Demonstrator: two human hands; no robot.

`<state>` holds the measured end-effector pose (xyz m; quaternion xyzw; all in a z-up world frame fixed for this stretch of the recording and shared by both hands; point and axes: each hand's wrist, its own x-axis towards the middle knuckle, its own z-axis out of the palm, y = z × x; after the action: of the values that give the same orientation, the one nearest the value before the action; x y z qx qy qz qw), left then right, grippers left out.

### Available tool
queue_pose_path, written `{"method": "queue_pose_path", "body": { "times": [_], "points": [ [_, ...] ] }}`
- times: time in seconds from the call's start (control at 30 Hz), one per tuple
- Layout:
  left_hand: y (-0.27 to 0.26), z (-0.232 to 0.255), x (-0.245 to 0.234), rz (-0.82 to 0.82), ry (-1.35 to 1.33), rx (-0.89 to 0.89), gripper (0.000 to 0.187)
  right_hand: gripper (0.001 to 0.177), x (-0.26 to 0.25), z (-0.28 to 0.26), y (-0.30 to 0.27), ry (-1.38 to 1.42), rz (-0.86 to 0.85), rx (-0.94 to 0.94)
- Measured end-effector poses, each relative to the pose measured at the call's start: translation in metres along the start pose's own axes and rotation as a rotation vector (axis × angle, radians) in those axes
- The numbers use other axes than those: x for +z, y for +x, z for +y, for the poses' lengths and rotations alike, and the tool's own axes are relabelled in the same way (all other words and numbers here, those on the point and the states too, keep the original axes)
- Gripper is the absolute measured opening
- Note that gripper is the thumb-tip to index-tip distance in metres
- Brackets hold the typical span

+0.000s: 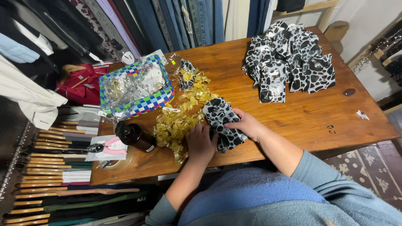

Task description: The person sorts and packs animal-print fabric pieces by hand at a wooden table, placing them into piles or a container.

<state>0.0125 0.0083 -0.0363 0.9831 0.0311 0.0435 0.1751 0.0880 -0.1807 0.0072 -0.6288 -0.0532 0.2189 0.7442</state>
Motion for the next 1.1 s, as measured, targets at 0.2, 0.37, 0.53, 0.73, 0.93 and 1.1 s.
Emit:
{"method": "queue_pose_path", "body": {
  "times": [0.2,0.37,0.53,0.73,0.93,1.1],
  "points": [
    [-0.006,0.016,-0.042,-0.083,-0.120,-0.089,0.062,0.042,-0.012,0.004,0.003,-0.012,0.054,-0.077],
    [0.017,0.004,-0.026,0.053,-0.203,0.046,0.034,0.040,-0.008,-0.030,-0.007,-0.014,0.017,-0.162],
    [0.029,0.016,-0.045,0.192,-0.387,0.137,0.023,0.031,-0.027,-0.035,0.001,0.028,0.110,-0.244],
    [0.018,0.051,-0.064,0.132,-1.042,-0.195,0.022,0.019,-0.017,-0.042,-0.019,0.370,0.213,-0.142],
    [0.011,0.086,-0.078,-0.040,-1.139,-0.240,0.037,0.048,-0.018,-0.009,0.006,0.151,0.162,-0.296],
    [0.012,0.085,-0.056,0.010,-1.135,-0.076,0.060,0.063,-0.018,-0.008,-0.004,0.008,0.094,-0.415]
  ]
}}
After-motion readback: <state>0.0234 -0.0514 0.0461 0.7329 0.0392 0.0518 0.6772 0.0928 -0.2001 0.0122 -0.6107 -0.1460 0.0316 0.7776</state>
